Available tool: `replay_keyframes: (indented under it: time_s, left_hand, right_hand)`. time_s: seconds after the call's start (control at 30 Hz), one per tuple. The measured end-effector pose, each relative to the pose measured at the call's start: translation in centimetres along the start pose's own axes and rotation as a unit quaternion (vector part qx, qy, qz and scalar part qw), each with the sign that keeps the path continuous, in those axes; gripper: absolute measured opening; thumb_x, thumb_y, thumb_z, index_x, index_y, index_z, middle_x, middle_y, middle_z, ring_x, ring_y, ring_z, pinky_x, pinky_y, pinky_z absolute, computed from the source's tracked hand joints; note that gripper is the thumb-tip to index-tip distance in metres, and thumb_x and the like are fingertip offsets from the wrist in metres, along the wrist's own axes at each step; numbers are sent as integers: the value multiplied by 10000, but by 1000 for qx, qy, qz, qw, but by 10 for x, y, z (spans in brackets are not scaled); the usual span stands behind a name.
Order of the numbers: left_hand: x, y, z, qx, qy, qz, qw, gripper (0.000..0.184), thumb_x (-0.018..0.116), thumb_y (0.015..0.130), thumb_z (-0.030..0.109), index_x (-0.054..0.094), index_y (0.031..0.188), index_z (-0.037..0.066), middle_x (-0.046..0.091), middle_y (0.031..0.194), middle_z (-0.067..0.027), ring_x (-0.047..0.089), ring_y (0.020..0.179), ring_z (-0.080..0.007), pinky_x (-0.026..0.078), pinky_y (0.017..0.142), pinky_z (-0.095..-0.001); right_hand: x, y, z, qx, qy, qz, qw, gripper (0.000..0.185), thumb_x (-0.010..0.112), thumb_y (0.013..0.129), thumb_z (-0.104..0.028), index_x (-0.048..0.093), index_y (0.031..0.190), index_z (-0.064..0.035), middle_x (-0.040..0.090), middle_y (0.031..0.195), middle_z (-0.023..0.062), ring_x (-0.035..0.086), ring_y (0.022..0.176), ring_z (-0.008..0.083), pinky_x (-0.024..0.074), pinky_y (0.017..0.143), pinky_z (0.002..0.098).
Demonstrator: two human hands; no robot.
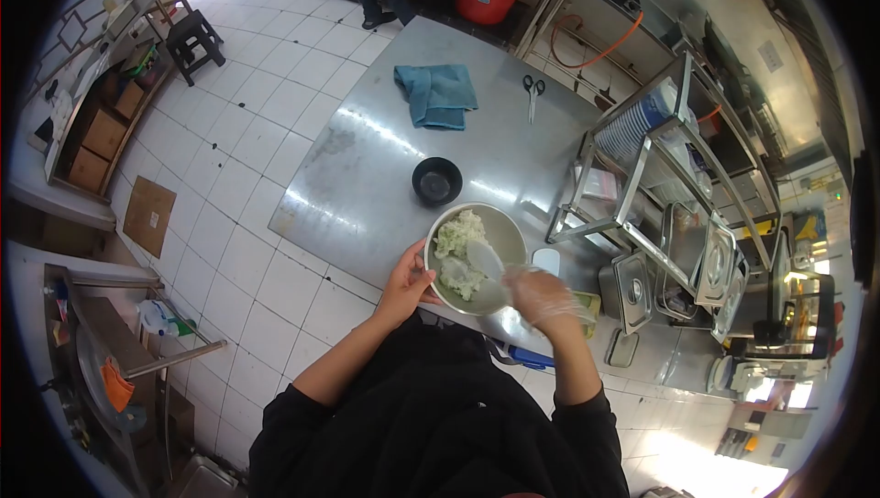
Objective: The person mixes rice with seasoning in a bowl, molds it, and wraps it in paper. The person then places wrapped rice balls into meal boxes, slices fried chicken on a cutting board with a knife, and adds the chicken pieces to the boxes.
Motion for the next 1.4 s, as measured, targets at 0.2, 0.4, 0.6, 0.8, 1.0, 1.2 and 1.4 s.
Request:
replay_keyframes:
  time_s: [0.2, 0.4, 0.6, 0.8, 1.0, 1.2, 1.4]
  left_hand:
    - [3, -1, 2, 10, -8, 4, 1000, 580, 503, 934, 3, 257, 1454, 76, 439, 987, -40, 644, 779, -178, 631, 632, -336]
    - [21, 4, 12, -43, 17, -92, 995, 609, 529, 933, 36, 263, 1478, 96, 530, 868, -37, 638, 697, -143, 615, 613, -287]
    - [38, 40, 40, -91, 97, -173, 976, 587, 536, 923, 64, 294, 1458, 55, 530, 901, -41, 654, 725, -181, 618, 603, -293]
    - [17, 56, 45, -66, 86, -122, 987, 553, 520, 921, 45, 327, 1437, 94, 475, 843, -10, 623, 694, -138, 622, 593, -299]
    - [6, 41, 23, -29, 31, -67, 997, 583, 523, 922, 50, 291, 1455, 85, 476, 838, -3, 629, 707, -142, 622, 595, -310]
    - [-10, 36, 12, -39, -6, -19, 999, 599, 529, 921, 46, 272, 1461, 70, 490, 852, -11, 629, 751, -151, 621, 600, -311]
    - [-9, 30, 18, -18, 17, -48, 999, 590, 526, 925, 46, 274, 1458, 67, 499, 862, -14, 630, 760, -153, 623, 605, -313]
  right_hand:
    - [25, 14, 40, 65, 148, -93, 983, 395, 407, 958, -362, 644, 1024, -54, 627, 1036, 228, 591, 985, 385, 442, 868, 466]
    - [41, 24, 66, 88, 193, -105, 972, 400, 406, 956, -364, 627, 1020, -38, 632, 1043, 225, 585, 991, 404, 435, 871, 481]
    - [48, 51, 58, -32, 224, -31, 974, 338, 414, 966, -366, 589, 1137, -133, 631, 952, 204, 591, 950, 405, 454, 821, 481]
    - [-3, -8, 19, -48, -3, -9, 999, 338, 421, 955, -251, 557, 1247, -147, 638, 1005, 168, 640, 895, 331, 522, 710, 437]
    - [35, -12, -27, -14, -19, 115, 993, 352, 418, 950, -185, 541, 1269, -99, 635, 821, 136, 641, 654, 314, 502, 543, 428]
    - [-12, -27, -18, -37, 32, 49, 998, 294, 426, 945, -247, 636, 907, -44, 649, 740, 168, 652, 662, 330, 518, 600, 455]
    - [12, 5, -8, 45, 84, 63, 993, 293, 377, 950, -194, 617, 935, -26, 656, 825, 214, 653, 755, 377, 518, 689, 487]
Point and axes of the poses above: each hand's wrist, its own y-axis towards the middle knuckle, its own x-axis out of the palm, z = x × y, the point moved 9 cm from there along y, towards the middle knuckle
